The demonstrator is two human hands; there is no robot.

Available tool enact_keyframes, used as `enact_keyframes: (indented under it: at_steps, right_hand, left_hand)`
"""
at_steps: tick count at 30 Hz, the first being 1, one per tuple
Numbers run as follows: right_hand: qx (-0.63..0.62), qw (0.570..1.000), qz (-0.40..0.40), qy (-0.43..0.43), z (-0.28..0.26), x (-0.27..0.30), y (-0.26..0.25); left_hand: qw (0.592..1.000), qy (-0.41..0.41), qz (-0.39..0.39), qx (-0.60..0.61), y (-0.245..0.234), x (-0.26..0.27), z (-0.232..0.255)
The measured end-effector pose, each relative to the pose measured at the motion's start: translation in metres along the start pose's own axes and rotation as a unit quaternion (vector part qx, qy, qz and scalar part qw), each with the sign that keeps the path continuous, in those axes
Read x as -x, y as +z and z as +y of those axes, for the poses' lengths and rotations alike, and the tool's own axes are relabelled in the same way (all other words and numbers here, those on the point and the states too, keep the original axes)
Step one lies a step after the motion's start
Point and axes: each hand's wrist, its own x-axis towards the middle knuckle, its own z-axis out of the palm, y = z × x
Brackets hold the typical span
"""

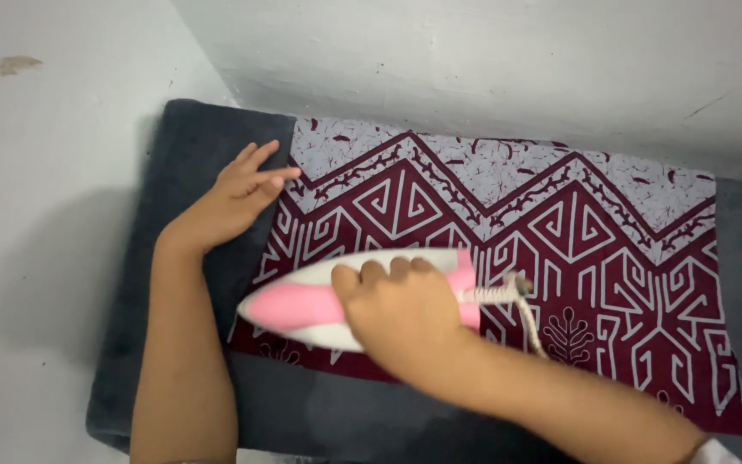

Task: Ironing a patterned shirt and folding it on a mat

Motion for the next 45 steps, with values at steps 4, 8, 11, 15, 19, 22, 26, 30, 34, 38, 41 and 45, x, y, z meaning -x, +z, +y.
enact_keyframes:
  at_steps: [4, 8, 11, 15, 19, 22, 26, 30, 34, 38, 41, 45]
  right_hand:
    - [0.068, 0.997, -0.04, 0.007, 0.035, -0.022, 0.012]
    - [0.1, 0.989, -0.041, 0.097, 0.081, -0.045, 0.029]
    - [0.137, 0.976, -0.062, 0.155, 0.112, -0.068, 0.024]
    - [0.153, 0.972, -0.025, 0.179, 0.16, -0.075, 0.028]
    - [0.205, 0.955, 0.0, 0.215, 0.205, -0.066, 0.028]
    - [0.205, 0.955, -0.008, 0.214, 0.216, -0.051, 0.022]
    - [0.191, 0.96, -0.023, 0.205, 0.204, -0.032, 0.008]
    - [0.18, 0.967, -0.023, 0.178, 0.176, -0.015, -0.005]
    - [0.143, 0.973, -0.065, 0.17, 0.145, 0.008, -0.015]
    - [0.12, 0.98, -0.09, 0.13, 0.116, 0.03, -0.02]
    - [0.116, 0.984, -0.103, 0.087, 0.09, 0.049, -0.026]
    - [0.045, 0.991, -0.11, 0.063, 0.061, 0.074, -0.031]
  left_hand:
    - [0.994, -0.041, 0.038, 0.093, 0.0, 0.001, 0.012]
    - [0.976, -0.089, 0.104, 0.168, 0.002, 0.002, 0.017]
    - [0.969, -0.054, 0.155, 0.184, 0.014, -0.005, 0.002]
    - [0.975, -0.039, 0.187, 0.115, 0.017, -0.001, 0.014]
    - [0.987, -0.027, 0.125, -0.096, 0.02, -0.001, 0.028]
    - [0.985, -0.039, 0.083, -0.146, 0.025, 0.004, 0.035]
    - [0.984, -0.05, 0.076, -0.151, 0.024, 0.002, 0.039]
    - [0.985, -0.053, 0.072, -0.149, 0.025, 0.002, 0.037]
    - [0.984, -0.053, 0.074, -0.154, 0.026, 0.001, 0.035]
    - [0.985, -0.054, 0.073, -0.15, 0.026, 0.0, 0.034]
    - [0.985, -0.056, 0.073, -0.146, 0.025, 0.001, 0.035]
    - [0.985, -0.062, 0.071, -0.147, 0.024, 0.0, 0.039]
